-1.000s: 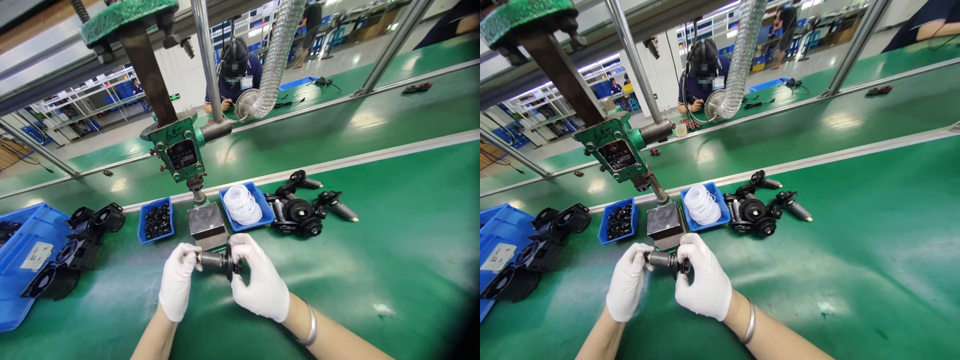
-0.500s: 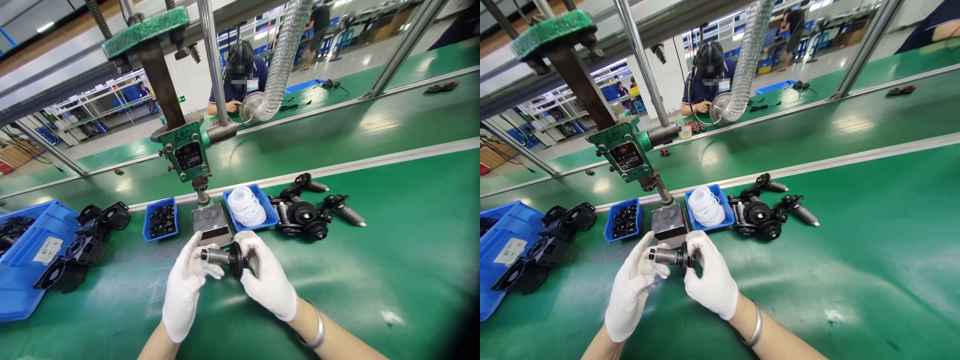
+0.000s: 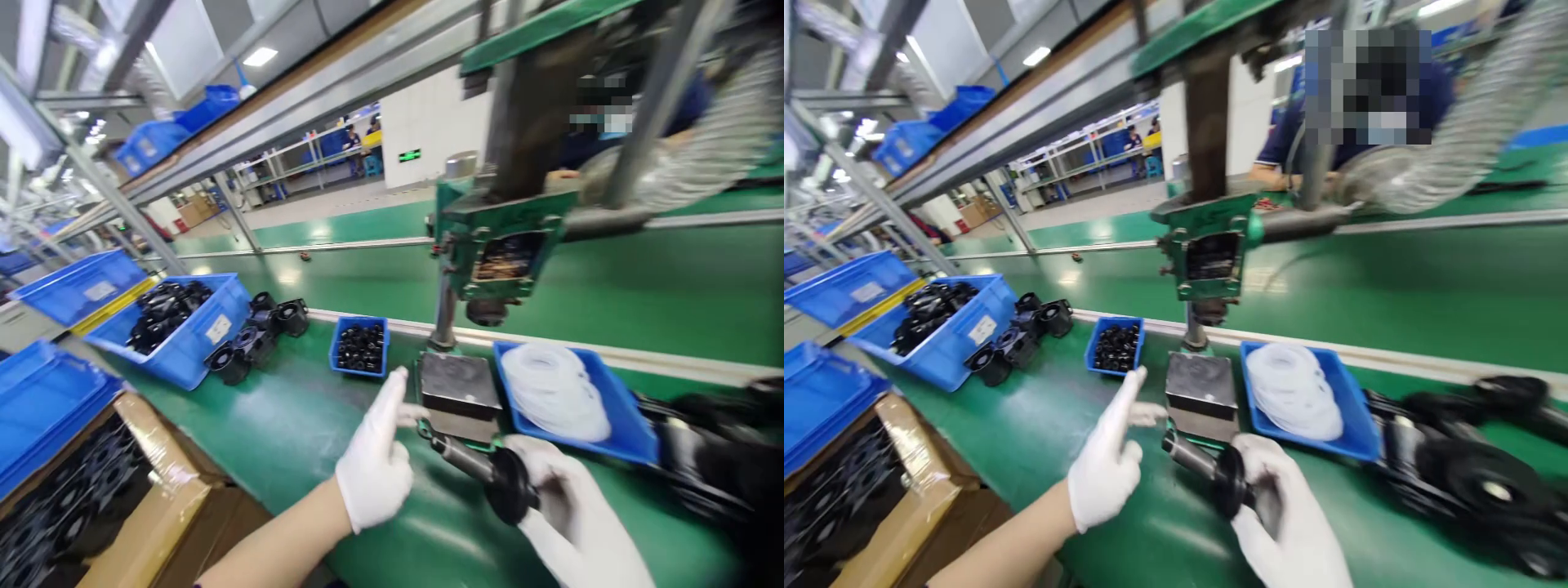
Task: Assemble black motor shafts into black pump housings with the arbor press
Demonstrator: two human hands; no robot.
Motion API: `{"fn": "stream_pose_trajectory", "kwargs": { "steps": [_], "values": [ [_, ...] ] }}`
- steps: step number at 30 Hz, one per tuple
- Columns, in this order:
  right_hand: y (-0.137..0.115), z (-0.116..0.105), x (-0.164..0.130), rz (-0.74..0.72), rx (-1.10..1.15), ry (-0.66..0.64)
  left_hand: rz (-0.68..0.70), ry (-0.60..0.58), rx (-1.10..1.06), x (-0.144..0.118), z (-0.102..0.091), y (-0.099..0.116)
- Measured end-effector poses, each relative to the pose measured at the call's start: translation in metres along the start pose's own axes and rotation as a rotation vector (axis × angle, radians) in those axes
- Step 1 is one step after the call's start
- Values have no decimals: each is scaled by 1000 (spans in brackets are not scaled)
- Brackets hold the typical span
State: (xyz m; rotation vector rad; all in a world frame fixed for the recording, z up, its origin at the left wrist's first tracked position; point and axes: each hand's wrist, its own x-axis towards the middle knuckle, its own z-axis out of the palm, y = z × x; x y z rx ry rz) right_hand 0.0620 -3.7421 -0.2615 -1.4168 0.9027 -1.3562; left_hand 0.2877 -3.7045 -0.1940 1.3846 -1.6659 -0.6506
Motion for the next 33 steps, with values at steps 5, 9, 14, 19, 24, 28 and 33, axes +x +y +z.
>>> {"fn": "stream_pose_trajectory", "kwargs": {
  "steps": [5, 9, 14, 19, 24, 28, 33],
  "values": [
    [32, -11, 5, 36, 51, 16, -515, 655, 811, 12, -136, -43],
    [18, -5, 8, 116, 97, 10, -762, 647, 991, -6, -216, -79],
    [-10, 7, 11, 243, 207, -29, -705, 352, 1143, -30, -228, -89],
    [-20, 15, 4, 227, 276, -79, -347, -106, 979, -47, -171, -71],
    [-24, 16, 4, 74, 191, -41, -79, -223, 792, -43, -94, -43],
    [-39, 14, 3, -36, 127, -9, -1, -472, 840, -24, -48, -10],
    [-55, 8, -6, -83, 93, 1, -6, -588, 858, -7, -31, 9]
  ]
}}
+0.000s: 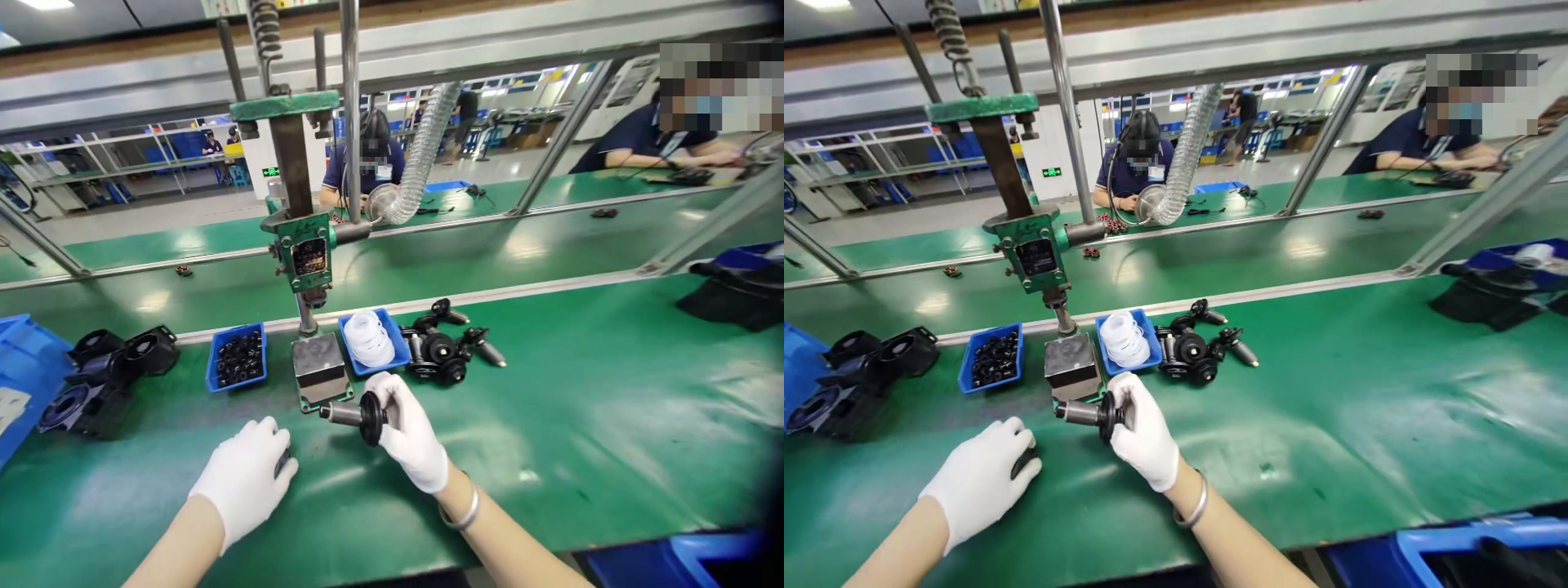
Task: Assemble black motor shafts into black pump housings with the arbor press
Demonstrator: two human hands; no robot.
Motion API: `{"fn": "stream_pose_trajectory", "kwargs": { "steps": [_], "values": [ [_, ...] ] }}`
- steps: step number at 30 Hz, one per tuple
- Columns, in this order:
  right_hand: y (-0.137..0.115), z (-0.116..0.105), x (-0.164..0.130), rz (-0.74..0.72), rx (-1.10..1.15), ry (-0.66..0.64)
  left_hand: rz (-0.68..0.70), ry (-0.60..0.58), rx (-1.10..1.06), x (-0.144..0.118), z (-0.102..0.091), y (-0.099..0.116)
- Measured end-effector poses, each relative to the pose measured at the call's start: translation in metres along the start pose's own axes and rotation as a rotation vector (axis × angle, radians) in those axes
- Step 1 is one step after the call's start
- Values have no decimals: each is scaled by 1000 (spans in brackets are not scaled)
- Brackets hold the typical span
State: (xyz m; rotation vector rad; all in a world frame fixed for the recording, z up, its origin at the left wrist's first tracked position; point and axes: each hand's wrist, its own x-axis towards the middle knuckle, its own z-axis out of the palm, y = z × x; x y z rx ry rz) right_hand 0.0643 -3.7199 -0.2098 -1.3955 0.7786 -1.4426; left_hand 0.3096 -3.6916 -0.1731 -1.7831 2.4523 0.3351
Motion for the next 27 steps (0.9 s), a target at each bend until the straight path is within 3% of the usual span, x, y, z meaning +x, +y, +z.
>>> {"fn": "stream_pose_trajectory", "kwargs": {
  "steps": [3, 8, 11, 15, 22, 27],
  "values": [
    [-4, -5, -11, -22, -3, -6, -14, 155, -315, -1, 0, -5],
    [-6, -2, -34, 5, 41, -48, -44, 629, -1298, -7, 15, 0],
    [-9, 6, -42, 31, 78, -71, 81, 726, -1581, -3, 26, 11],
    [-14, 15, -43, 20, 62, -80, 238, 690, -1530, 0, 29, 18],
    [-24, 29, -40, -56, -262, -101, 556, 656, -989, -4, 22, 22],
    [-32, 40, -37, -104, -323, -108, 612, 660, -970, -3, 23, 23]
  ]
}}
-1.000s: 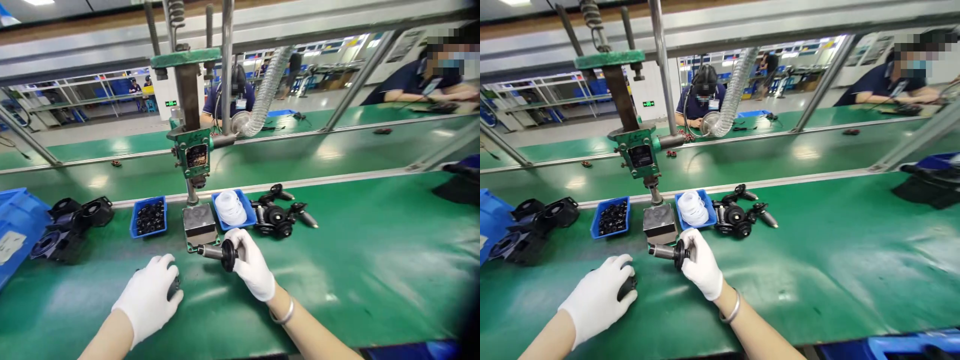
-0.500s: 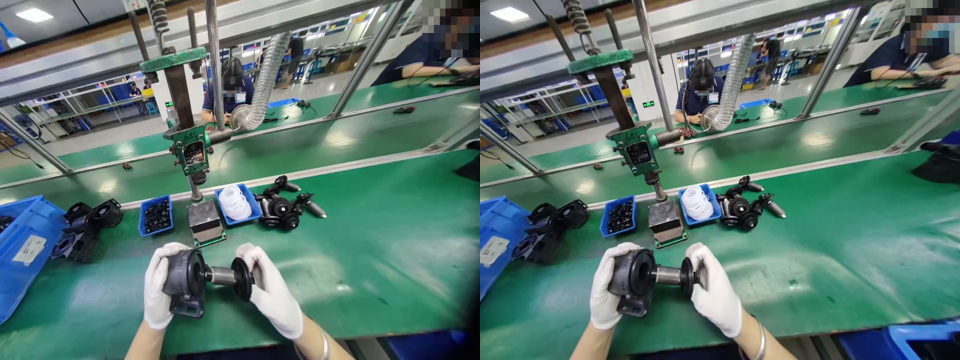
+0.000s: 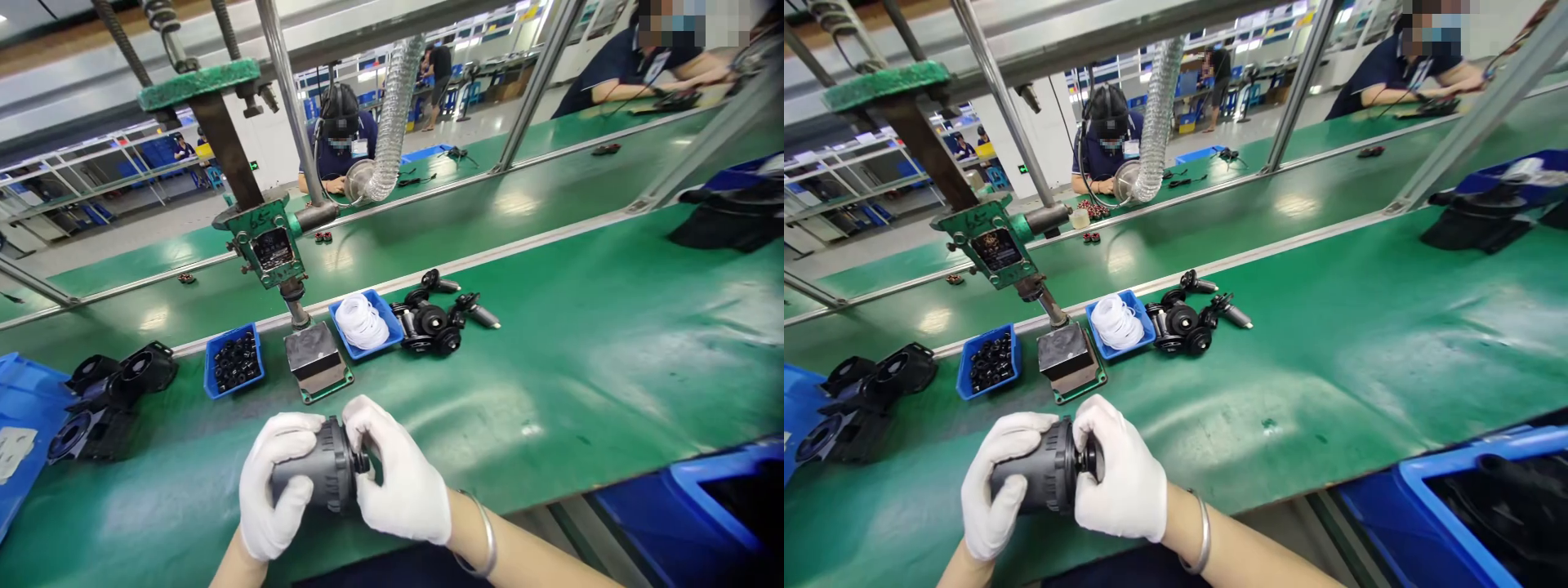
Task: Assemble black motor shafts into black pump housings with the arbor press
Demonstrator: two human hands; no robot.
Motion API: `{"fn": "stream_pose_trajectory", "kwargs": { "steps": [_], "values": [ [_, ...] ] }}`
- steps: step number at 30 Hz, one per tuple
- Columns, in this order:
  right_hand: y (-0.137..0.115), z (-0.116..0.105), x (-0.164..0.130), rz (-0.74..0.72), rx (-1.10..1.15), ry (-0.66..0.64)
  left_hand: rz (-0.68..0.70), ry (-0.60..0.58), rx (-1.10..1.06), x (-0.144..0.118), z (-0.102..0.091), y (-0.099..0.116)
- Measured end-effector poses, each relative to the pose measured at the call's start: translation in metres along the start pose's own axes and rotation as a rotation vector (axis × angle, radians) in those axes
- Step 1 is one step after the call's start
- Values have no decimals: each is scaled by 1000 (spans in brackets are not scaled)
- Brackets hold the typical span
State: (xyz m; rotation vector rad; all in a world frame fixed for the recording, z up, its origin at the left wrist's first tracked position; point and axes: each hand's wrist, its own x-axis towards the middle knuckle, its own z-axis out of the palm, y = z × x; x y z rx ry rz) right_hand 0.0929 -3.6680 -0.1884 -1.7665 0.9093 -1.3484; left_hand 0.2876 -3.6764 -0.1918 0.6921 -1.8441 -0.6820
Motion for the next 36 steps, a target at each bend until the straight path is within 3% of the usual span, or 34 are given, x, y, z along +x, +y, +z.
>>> {"fn": "stream_pose_trajectory", "kwargs": {
  "steps": [5, 9, 11, 14, 15, 17, 20, 23, 25, 30, 32, 36],
  "values": [
    [-9, 0, 3, -56, -88, -8, 83, 53, 3, 1, 0, 1],
    [-21, -3, 12, -57, -188, -48, 57, 156, -34, 4, 7, 2],
    [-30, -4, 17, -32, -267, -50, -98, 229, -130, 8, 14, 0],
    [-38, -5, 21, 42, -380, -89, -559, 315, -430, 16, 31, -11],
    [-37, -4, 20, 75, -421, -109, -678, 304, -492, 19, 37, -17],
    [-27, -3, 15, 140, -522, -139, -766, 221, -462, 23, 47, -32],
    [-1, -4, 4, 166, -700, -157, -725, 118, -272, 24, 48, -51],
    [22, -9, -3, 66, -862, -108, -714, 109, -259, 16, 38, -55],
    [31, -13, -5, 1, -841, -71, -679, 54, -279, 8, 32, -53],
    [34, -18, -13, 75, -625, -94, -562, -331, -225, -1, 39, -46],
    [34, -19, -17, 118, -621, -70, -537, -365, -247, 1, 45, -45],
    [37, -23, -13, 179, -502, -120, -465, -309, -307, 5, 51, -43]
  ]
}}
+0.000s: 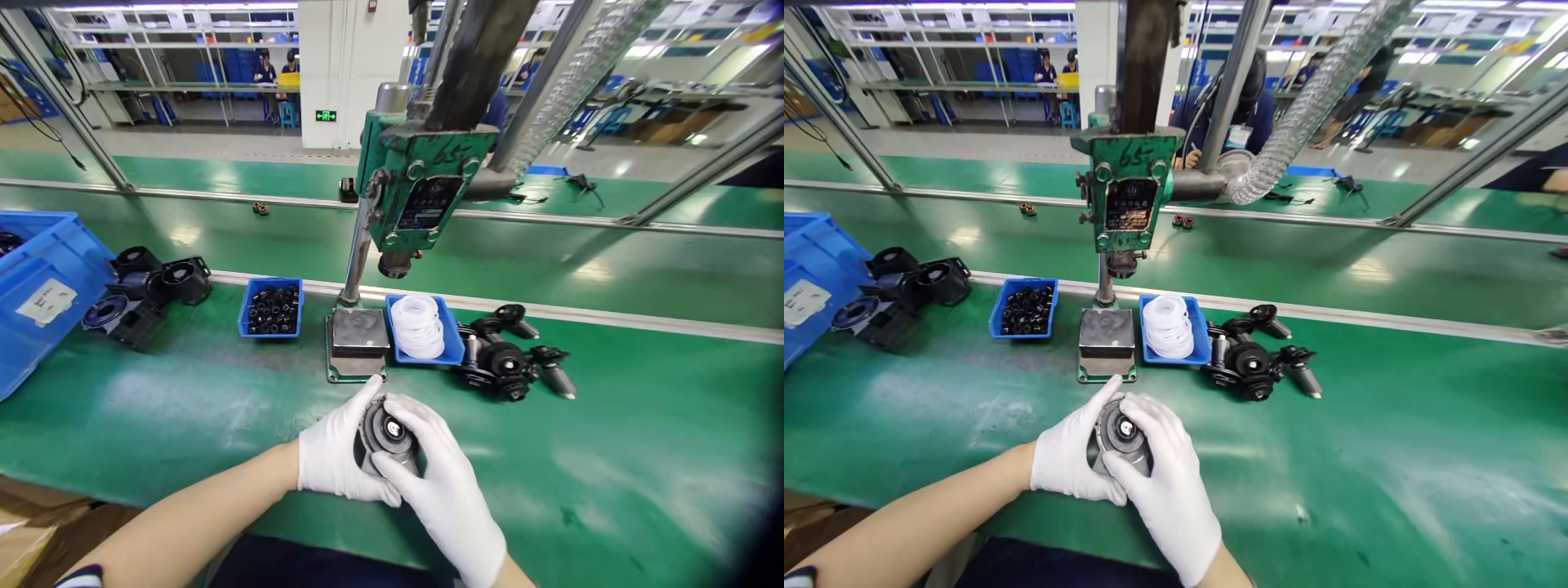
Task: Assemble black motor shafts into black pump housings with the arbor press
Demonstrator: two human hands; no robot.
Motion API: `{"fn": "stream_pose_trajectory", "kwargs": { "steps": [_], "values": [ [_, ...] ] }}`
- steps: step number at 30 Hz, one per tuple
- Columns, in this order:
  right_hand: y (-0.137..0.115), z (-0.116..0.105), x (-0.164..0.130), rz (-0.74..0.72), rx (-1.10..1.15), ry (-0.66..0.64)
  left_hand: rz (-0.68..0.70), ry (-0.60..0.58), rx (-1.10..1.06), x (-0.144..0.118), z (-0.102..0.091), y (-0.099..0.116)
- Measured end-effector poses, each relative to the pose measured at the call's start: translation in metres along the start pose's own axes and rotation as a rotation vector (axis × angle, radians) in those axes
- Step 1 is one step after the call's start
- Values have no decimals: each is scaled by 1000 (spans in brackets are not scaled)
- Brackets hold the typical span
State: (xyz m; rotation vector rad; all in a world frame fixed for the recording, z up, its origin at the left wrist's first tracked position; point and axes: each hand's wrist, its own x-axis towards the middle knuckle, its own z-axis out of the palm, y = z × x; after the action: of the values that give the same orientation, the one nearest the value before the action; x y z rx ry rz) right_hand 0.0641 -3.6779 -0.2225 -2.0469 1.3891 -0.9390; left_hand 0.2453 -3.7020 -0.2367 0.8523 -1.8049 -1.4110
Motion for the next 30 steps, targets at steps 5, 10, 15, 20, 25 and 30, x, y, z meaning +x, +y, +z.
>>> {"fn": "stream_pose_trajectory", "kwargs": {
  "steps": [5, 10, 15, 20, 25, 30],
  "values": [
    [10, -9, 14, 95, 230, -190, 43, 24, 61, -2, 1, -5],
    [13, -24, 28, -1, 254, -320, 9, 37, 115, -5, 2, -4],
    [10, -21, 31, -20, 207, -343, 62, 70, 146, -5, 5, 1],
    [4, -19, -2, 41, 105, -97, 88, 129, 167, -3, 11, -1],
    [4, -36, -41, 166, 456, 297, 30, 156, 198, -5, 11, -5],
    [2, -21, -17, 206, 420, 212, 38, 146, 240, -5, 10, -5]
  ]
}}
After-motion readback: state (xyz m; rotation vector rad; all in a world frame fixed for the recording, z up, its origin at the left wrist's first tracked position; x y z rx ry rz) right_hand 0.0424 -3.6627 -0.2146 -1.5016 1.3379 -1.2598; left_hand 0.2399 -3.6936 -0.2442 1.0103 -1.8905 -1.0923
